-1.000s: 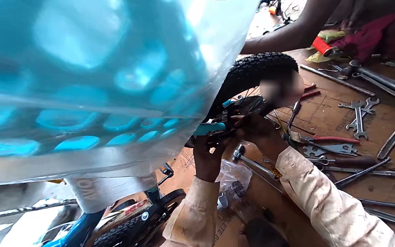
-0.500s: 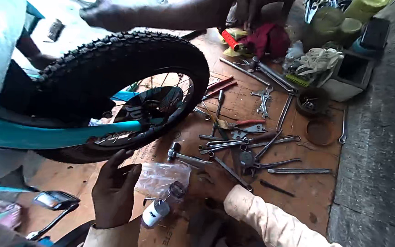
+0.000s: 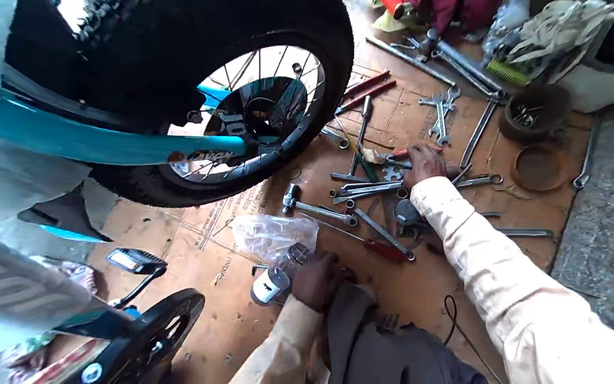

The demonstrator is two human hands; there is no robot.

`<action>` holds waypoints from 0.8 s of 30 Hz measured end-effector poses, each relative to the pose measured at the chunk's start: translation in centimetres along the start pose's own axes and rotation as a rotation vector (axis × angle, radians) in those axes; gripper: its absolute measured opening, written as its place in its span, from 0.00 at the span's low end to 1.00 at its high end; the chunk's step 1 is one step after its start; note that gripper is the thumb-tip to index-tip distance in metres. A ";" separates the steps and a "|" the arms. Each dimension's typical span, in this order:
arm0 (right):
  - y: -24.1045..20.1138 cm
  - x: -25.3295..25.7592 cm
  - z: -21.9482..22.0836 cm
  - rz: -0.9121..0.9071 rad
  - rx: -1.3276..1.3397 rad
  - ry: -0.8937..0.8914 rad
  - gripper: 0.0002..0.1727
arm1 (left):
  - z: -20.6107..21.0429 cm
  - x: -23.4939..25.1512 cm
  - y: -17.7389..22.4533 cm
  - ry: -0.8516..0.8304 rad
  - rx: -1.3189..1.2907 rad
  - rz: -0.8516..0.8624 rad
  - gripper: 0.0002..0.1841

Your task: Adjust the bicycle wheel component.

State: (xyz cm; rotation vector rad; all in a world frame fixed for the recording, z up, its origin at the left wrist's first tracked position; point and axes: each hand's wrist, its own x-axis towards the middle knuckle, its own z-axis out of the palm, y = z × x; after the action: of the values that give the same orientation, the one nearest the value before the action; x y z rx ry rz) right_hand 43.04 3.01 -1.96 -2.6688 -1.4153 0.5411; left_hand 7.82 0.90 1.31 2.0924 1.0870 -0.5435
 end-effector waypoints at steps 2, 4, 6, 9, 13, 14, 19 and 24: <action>-0.3 1.2 -0.3 -0.005 -0.114 -0.071 0.36 | 1.0 1.1 1.2 -0.093 0.086 -0.035 0.16; -0.5 2.4 -0.7 -0.044 -0.186 -0.130 0.36 | 1.3 1.8 2.0 -0.152 0.142 -0.004 0.12; 0.0 3.9 -1.0 -0.110 -0.198 -0.209 0.34 | 0.9 2.1 2.7 -0.219 0.166 0.031 0.13; 0.7 5.2 -2.4 -0.207 -0.240 -0.316 0.27 | 0.9 2.0 2.7 -0.239 0.153 0.040 0.15; 0.1 4.1 -4.6 -0.241 -0.322 -0.410 0.30 | 1.0 1.4 2.3 -0.244 0.174 0.050 0.16; 0.1 3.5 -5.3 -0.217 -0.299 -0.429 0.31 | 1.1 1.3 1.9 -0.219 0.135 0.059 0.17; 2.9 -0.8 -8.3 0.082 0.287 -0.496 0.24 | 0.7 -0.3 -0.8 0.024 -0.639 0.109 0.16; 4.1 -9.9 -4.7 -0.002 1.392 -0.741 0.37 | 0.6 -1.7 -2.7 -0.030 -1.431 0.263 0.19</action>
State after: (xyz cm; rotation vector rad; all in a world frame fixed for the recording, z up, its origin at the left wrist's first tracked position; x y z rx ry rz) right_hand 42.85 -6.92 4.25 -1.3320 -0.5712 1.7637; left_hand 4.60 0.64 0.95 0.8944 0.7422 0.3173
